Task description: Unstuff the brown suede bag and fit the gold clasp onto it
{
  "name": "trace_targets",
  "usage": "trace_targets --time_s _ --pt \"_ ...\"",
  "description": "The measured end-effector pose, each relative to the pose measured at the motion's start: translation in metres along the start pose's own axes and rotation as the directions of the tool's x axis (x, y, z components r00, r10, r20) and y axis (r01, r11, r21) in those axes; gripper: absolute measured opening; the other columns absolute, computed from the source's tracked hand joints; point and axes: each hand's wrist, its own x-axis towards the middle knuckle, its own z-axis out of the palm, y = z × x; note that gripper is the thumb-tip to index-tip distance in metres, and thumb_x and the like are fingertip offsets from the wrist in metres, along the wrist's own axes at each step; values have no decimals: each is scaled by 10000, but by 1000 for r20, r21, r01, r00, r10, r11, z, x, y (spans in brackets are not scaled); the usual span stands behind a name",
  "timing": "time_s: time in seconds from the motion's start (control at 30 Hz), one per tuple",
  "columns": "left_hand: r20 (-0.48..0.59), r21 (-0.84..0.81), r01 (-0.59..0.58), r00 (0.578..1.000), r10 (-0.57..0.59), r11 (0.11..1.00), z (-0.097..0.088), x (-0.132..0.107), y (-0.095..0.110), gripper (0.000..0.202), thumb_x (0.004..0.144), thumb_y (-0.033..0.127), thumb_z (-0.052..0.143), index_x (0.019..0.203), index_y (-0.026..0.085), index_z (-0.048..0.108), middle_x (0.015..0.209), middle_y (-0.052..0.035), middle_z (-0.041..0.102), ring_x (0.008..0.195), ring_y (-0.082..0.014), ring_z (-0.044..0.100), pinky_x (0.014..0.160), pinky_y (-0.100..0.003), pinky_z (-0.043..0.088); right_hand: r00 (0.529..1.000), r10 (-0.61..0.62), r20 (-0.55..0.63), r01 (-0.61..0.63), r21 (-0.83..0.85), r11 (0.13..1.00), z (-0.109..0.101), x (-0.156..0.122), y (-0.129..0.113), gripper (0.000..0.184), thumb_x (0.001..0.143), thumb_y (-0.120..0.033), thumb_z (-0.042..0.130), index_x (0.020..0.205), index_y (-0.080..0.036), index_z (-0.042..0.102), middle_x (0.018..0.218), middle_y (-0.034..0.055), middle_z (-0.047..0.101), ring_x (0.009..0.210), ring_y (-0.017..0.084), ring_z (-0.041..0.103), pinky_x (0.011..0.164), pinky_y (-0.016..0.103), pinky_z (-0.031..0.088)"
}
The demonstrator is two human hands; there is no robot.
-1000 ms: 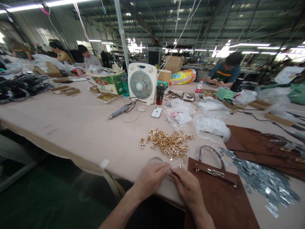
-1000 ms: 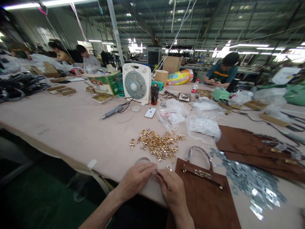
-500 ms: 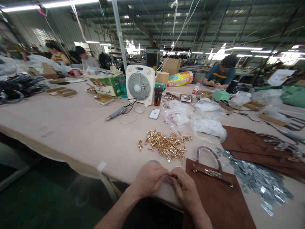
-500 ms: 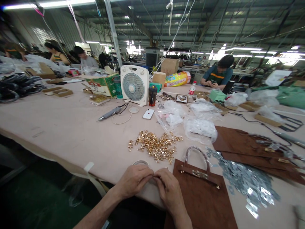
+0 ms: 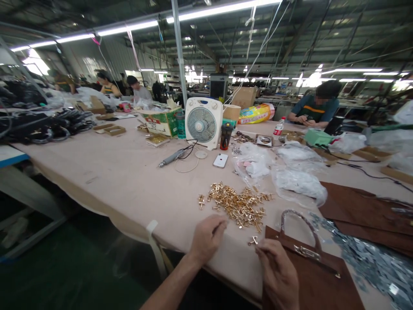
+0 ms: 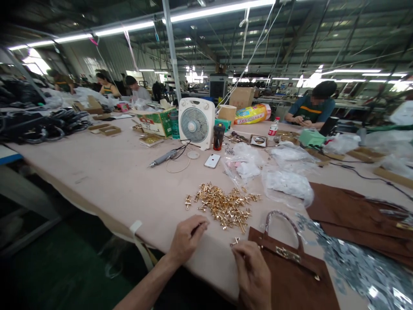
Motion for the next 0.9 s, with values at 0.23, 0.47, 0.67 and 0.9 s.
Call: trace_targets --time_s 0.23,0.47,0.67,0.9 --pt "-343 397 -54 917 203 916 -100 35 -50 185 1049 269 539 1118 221 703 1040 -58 745 978 -169 693 892 -274 535 675 647 -354 -629 180 756 -13 5 -1 480 792 -649 756 1011 -224 718 834 33 689 763 219 614 786 355 462" --pt "-28 682 -100 986 163 725 -152 46 -95 233 1048 298 519 1086 265 746 1026 -40 766 971 -198 711 867 -309 572 630 719 -294 -697 193 690 -16 10 -6 612 703 -732 768 1022 -210 730 796 30 685 760 226 607 772 361 438" --pt "104 670 -119 992 67 733 -139 45 -129 377 1059 381 450 1363 282 650 1429 -47 661 1250 -235 666 1082 -395 546 690 662 -293 -571 341 746 -18 15 8 496 821 -635 761 998 -179 679 676 -25 573 666 152 502 643 279 402" --pt "62 794 -56 998 12 605 -122 50 -124 541 1062 428 399 1586 290 390 1574 -60 527 1355 -275 595 1026 -428 580 680 676 -283 -522 461 718 -22 13 23 424 884 -569 750 1027 -180 664 665 -40 557 638 129 482 619 259 377"
